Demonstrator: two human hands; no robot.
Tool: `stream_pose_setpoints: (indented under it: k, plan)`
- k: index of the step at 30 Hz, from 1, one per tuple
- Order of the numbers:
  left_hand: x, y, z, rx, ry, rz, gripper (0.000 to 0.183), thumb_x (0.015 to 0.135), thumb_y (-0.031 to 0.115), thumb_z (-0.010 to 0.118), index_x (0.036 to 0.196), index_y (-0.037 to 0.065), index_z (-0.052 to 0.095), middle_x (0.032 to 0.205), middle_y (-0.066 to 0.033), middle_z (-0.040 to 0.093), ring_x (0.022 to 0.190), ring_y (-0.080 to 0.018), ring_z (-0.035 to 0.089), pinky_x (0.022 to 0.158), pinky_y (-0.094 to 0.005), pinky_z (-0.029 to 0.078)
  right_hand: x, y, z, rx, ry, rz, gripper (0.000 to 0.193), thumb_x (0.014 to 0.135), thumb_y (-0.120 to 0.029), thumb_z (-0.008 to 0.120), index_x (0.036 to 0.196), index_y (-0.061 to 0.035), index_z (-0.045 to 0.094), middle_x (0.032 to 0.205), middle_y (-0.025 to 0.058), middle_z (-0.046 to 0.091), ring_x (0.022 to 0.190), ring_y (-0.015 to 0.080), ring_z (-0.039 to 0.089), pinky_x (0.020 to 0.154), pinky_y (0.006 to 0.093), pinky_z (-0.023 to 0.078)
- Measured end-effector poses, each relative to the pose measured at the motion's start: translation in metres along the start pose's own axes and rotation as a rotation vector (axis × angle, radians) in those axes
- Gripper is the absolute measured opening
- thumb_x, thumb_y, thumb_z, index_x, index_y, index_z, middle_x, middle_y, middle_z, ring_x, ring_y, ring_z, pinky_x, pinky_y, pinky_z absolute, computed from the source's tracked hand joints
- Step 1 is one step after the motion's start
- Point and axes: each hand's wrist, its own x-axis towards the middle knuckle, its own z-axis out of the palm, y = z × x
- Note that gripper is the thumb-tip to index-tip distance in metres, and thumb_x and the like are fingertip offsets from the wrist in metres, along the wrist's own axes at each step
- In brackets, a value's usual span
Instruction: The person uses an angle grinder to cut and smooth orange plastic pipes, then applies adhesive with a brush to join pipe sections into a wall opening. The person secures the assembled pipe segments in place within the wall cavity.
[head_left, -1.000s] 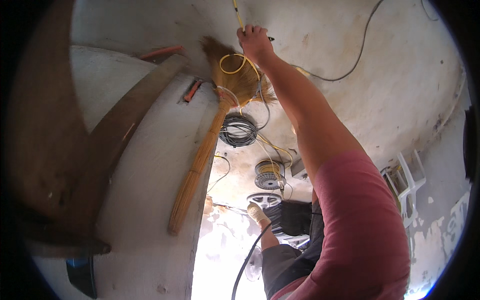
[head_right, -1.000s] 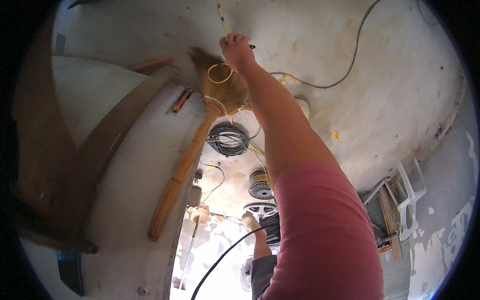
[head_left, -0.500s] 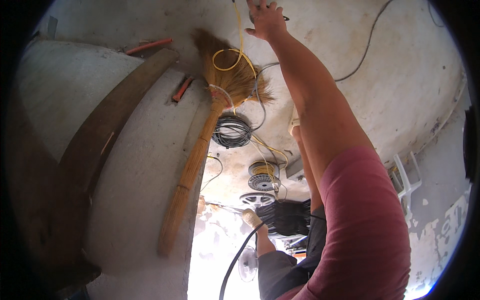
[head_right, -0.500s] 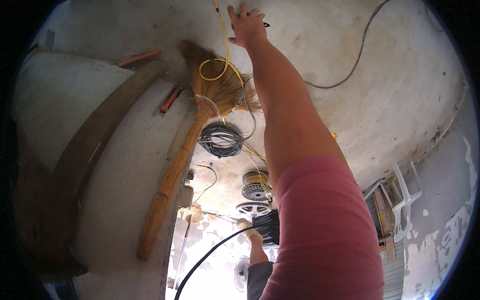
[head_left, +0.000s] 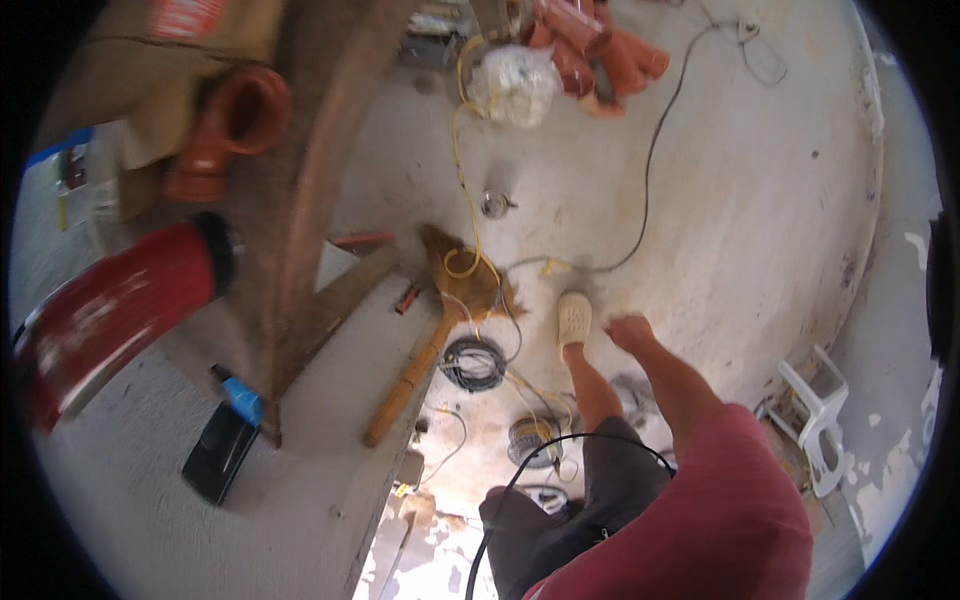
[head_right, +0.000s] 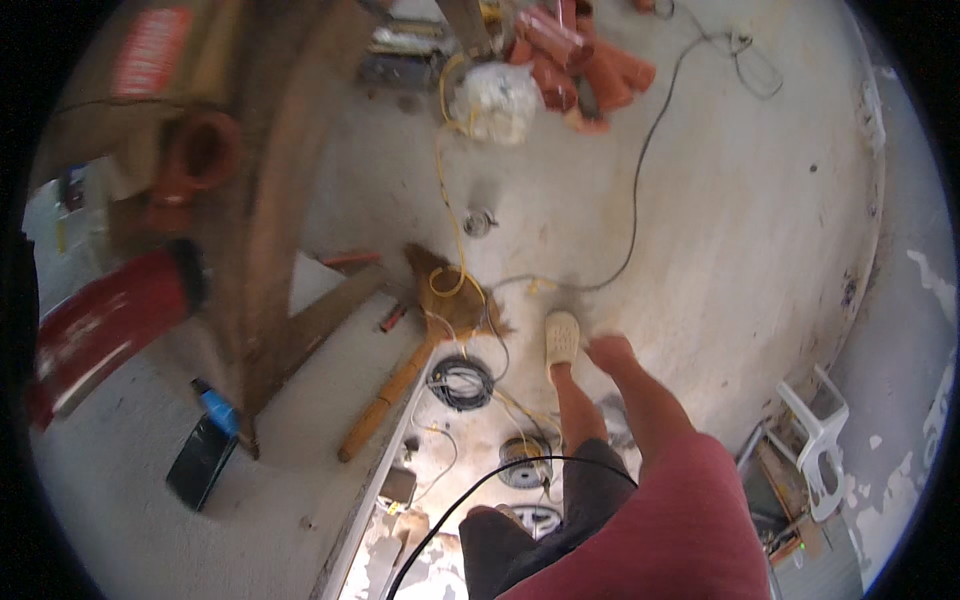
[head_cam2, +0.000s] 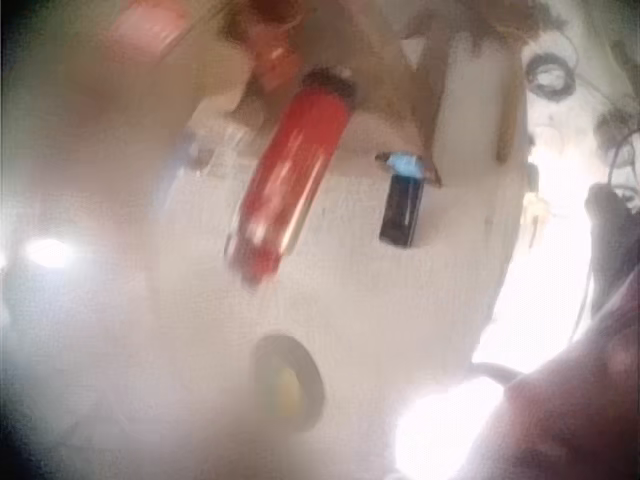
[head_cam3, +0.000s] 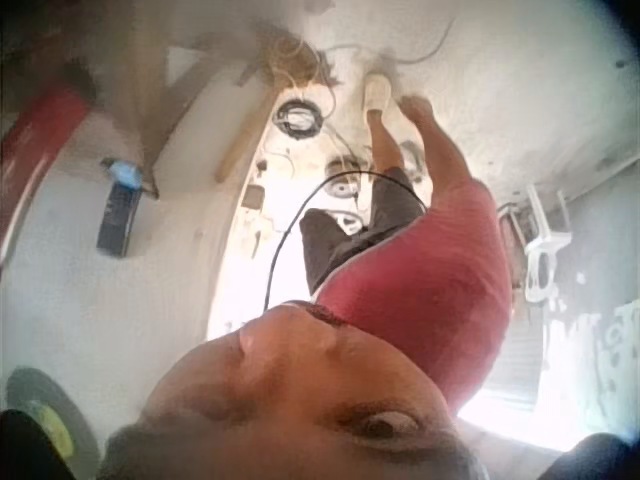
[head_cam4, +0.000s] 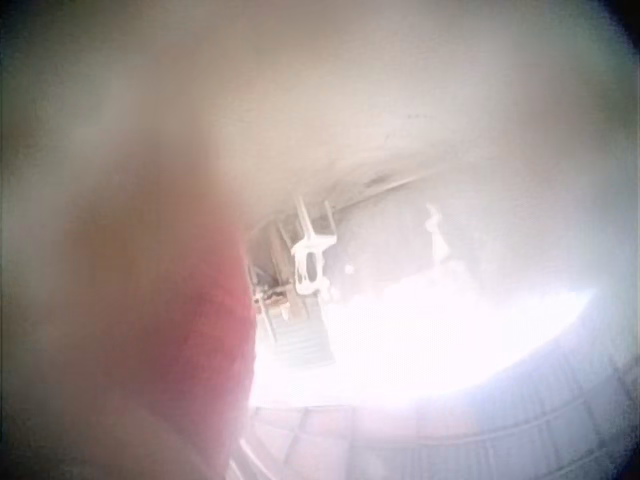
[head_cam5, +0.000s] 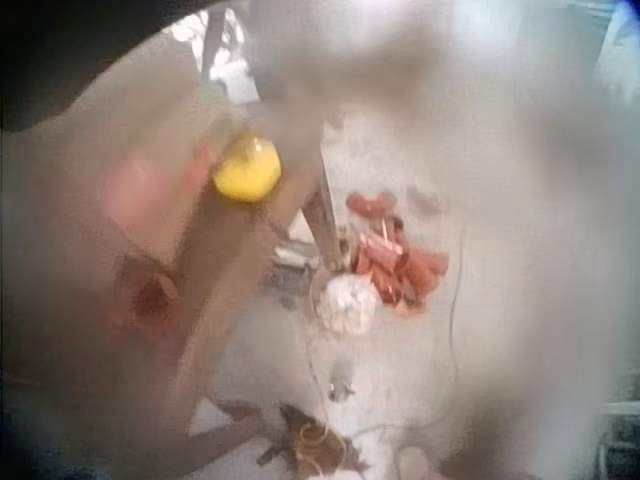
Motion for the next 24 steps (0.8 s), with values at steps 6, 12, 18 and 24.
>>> stream_pose_setpoints:
  k: [6, 12, 18, 24]
  plan:
    - [0.030, -0.024, -0.088, 0.149, 0.283, 0.002, 0.071, 0.111, 0.042, 0.039, 0.164, 0.002, 0.014, 0.169, -0.0262, 0.009, 0.155, -0.0455, 0.020, 0.123, -0.0594, 0.026, -0.200, 0.092, -0.029, -0.059, -0.022, 0.201, 0.034, 0.095, -0.039, 0.067, 0.097, -0.0070, 0.078, 0.102, 0.0160, 0.077, 0.098, 0.0356, 0.073, 0.088, 0.0496, 0.058]
    - [0.049, -0.037, -0.160, 0.285, 0.566, -0.101, 0.073, 0.110, 0.044, 0.039, 0.165, 0.003, 0.012, 0.170, -0.0257, 0.007, 0.155, -0.0458, 0.019, 0.123, -0.0597, 0.026, -0.234, 0.119, -0.138, 0.110, 0.231, 0.230, 0.033, 0.089, -0.038, 0.072, 0.093, -0.0065, 0.080, 0.097, 0.0188, 0.076, 0.093, 0.0377, 0.073, 0.087, 0.0480, 0.058]
    - [0.076, -0.011, -0.192, 0.206, 0.737, -0.251, 0.076, 0.110, 0.047, 0.038, 0.166, 0.003, 0.011, 0.170, -0.0253, 0.005, 0.157, -0.0444, 0.015, 0.124, -0.0596, 0.025, -0.213, 0.047, -0.282, 0.100, 0.397, -0.005, 0.039, 0.088, -0.042, 0.072, 0.086, -0.0035, 0.078, 0.091, 0.0212, 0.075, 0.091, 0.0410, 0.072, 0.083, 0.0505, 0.057]
    - [0.112, 0.041, -0.185, 0.045, 0.879, -0.420, 0.080, 0.108, 0.052, 0.040, 0.166, 0.006, 0.010, 0.172, -0.0248, 0.004, 0.158, -0.0458, 0.010, 0.125, -0.0634, 0.020, -0.311, -0.130, -0.496, 0.643, 0.685, -0.546, 0.043, 0.092, -0.046, 0.074, 0.101, -0.0037, 0.078, 0.095, 0.0187, 0.077, 0.094, 0.0316, 0.077, 0.085, 0.0503, 0.058]
